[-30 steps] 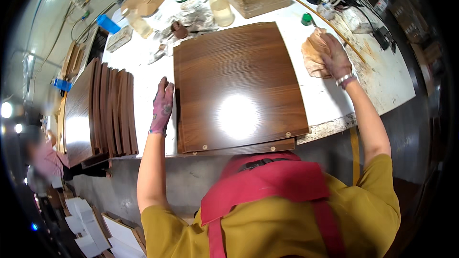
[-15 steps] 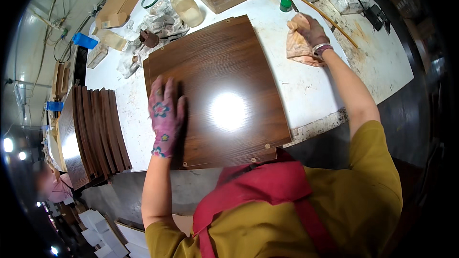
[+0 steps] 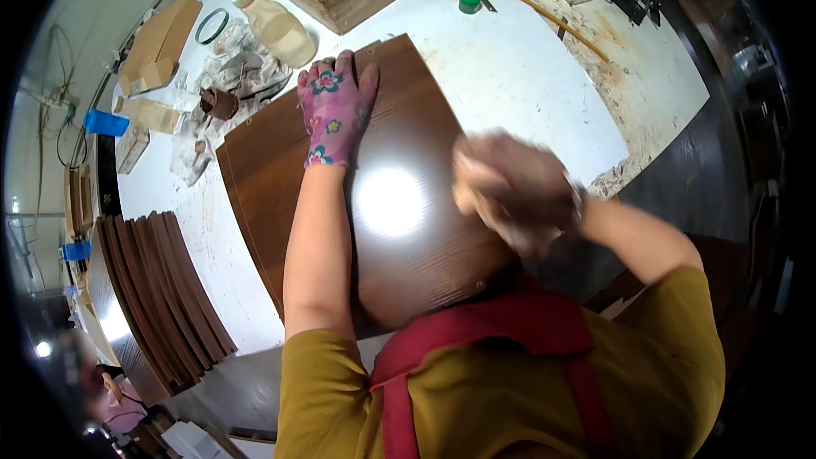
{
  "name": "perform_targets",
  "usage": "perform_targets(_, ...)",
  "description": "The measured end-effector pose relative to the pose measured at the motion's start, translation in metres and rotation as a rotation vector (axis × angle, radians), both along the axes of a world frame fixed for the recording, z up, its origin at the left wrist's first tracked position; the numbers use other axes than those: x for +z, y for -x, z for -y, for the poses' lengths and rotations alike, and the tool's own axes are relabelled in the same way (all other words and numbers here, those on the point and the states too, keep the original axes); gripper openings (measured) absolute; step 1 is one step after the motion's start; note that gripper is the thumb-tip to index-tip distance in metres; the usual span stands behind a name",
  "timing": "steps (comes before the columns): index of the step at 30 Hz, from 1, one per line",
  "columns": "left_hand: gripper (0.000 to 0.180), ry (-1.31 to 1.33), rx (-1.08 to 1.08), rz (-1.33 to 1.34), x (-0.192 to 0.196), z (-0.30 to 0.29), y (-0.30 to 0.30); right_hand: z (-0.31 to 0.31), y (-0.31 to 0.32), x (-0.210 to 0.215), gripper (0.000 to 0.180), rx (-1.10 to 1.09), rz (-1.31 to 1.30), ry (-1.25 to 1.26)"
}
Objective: The person cleans wooden furniture panels by hand using a cloth. They wipe the surface and edges of each panel, occasionally applying a liquid from a bottle to the cloth, and move completed panels into a stack.
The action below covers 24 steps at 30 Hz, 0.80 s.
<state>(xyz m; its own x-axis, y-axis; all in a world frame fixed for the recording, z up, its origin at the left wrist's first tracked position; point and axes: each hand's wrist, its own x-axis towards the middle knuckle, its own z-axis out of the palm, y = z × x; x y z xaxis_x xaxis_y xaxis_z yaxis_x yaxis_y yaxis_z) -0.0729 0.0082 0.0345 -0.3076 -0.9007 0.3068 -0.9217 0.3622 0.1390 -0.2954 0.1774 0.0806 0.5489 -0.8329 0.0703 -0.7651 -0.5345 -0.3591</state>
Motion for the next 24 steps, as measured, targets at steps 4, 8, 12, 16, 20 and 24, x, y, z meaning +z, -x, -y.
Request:
perform_targets(4,0.054,-0.027,-0.009,-0.01,0.004,0.003,0.003,0.143,-0.014,-0.024,0.039,-0.415,0.383,-0.032)
perform_targets(8,0.054,-0.064,0.109,0.014,0.004,0.005,-0.009,0.144,-0.03,-0.007,0.031,-0.436,0.364,-0.173)
perform_targets(12,0.051,-0.059,0.067,-0.024,0.004,0.004,-0.004,0.053,-0.012,-0.005,0.037,-0.268,0.861,-0.363)
perform_targets(16,0.049,-0.085,0.044,-0.007,0.01,0.007,0.0,0.119,-0.017,0.017,0.043,-0.348,0.406,-0.296)
perform_targets(20,0.048,-0.045,0.071,0.001,0.006,0.01,-0.003,0.197,-0.031,-0.023,0.038,-0.454,0.544,-0.095)
perform_targets(24,0.046,0.008,0.096,-0.039,-0.001,0.01,-0.009,0.085,-0.016,-0.007,0.038,-0.34,0.476,-0.159)
